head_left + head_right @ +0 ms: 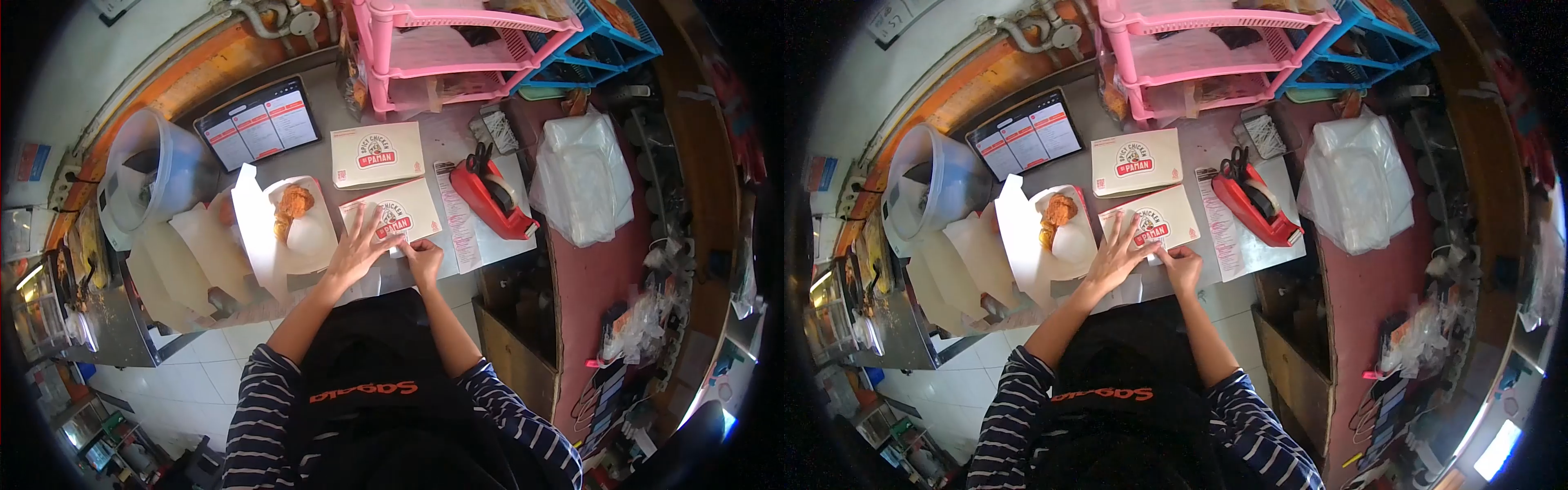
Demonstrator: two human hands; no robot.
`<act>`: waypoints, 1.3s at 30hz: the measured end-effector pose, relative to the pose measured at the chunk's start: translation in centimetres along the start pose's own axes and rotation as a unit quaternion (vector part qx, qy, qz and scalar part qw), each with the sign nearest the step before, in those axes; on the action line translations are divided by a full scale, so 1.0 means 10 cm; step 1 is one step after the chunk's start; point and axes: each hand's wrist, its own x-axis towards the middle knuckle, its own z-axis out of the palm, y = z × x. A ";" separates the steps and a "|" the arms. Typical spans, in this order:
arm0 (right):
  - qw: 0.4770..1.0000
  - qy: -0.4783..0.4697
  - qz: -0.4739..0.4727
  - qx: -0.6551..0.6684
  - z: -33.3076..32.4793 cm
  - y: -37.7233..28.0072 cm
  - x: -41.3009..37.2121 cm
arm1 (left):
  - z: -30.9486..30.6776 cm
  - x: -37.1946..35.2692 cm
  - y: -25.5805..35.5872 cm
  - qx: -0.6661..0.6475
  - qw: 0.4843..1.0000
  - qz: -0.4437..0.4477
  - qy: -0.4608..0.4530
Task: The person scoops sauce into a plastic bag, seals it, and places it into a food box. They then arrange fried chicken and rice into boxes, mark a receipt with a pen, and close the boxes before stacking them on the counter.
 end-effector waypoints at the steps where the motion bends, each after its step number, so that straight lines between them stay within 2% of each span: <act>1: 1.000 -0.027 -0.008 -0.009 -0.04 0.00 0.05 | 0.00 0.00 0.00 -0.014 1.000 -0.006 -0.005; 4: 0.997 -0.067 0.004 -0.031 -0.12 0.01 0.12 | 0.01 0.00 0.00 -0.113 0.993 -0.026 0.023; 7: 0.993 -0.083 0.003 -0.081 -0.14 -0.08 0.13 | -0.03 -0.05 0.08 -0.022 0.999 -0.029 0.009; 9: 0.936 -0.136 -0.068 -0.317 -0.25 -0.11 0.12 | -0.10 -0.13 0.18 0.019 0.999 -0.031 0.004; 10: 0.883 -0.161 -0.106 -0.428 -0.24 -0.20 0.05 | -0.23 -0.29 0.25 -0.055 0.996 -0.066 -0.033; 12: 0.909 -0.231 -0.128 -0.321 -0.21 -0.56 -0.22 | -0.46 -0.67 0.44 -0.207 0.963 -0.138 -0.103; 13: 0.918 -0.263 -0.133 -0.266 -0.17 -0.69 -0.34 | -0.51 -0.87 0.48 -0.241 0.941 -0.212 -0.109; 15: 0.868 -0.311 -0.319 -0.219 0.12 -0.60 -0.48 | -0.60 -1.29 0.50 -0.307 0.878 -0.347 -0.117; 16: 0.829 -0.329 -0.409 -0.192 0.26 -0.54 -0.54 | -0.52 -1.48 0.50 -0.295 0.879 -0.358 -0.112; 19: 0.747 -0.358 -0.400 -0.391 0.67 -0.37 -0.69 | -0.26 -1.81 0.49 -0.274 0.882 -0.372 -0.093; 22: 0.690 -0.377 -0.354 -0.505 0.83 -0.41 -0.77 | -0.16 -1.89 0.50 -0.293 0.877 -0.382 -0.007; 25: 0.698 -0.432 -0.310 -0.479 0.94 -0.26 -0.74 | -0.09 -1.91 0.46 -0.341 0.834 -0.426 0.078; 28: 0.738 -0.474 -0.242 -0.414 1.03 -0.12 -0.75 | -0.03 -1.85 0.44 -0.320 0.787 -0.505 0.152; 31: 0.792 -0.518 -0.158 -0.283 0.97 -0.15 -0.78 | -0.03 -1.82 0.44 -0.288 0.773 -0.536 0.181; 34: 0.768 -0.552 -0.229 -0.231 0.89 -0.15 -0.77 | -0.15 -1.84 0.49 -0.199 0.821 -0.504 0.178; 37: 0.763 -0.588 -0.162 -0.214 0.79 -0.23 -0.79 | -0.19 -1.87 0.50 -0.066 0.895 -0.396 0.196; 39: 0.772 -0.585 -0.153 -0.195 0.76 -0.24 -0.82 | -0.23 -1.82 0.52 -0.030 0.905 -0.374 0.202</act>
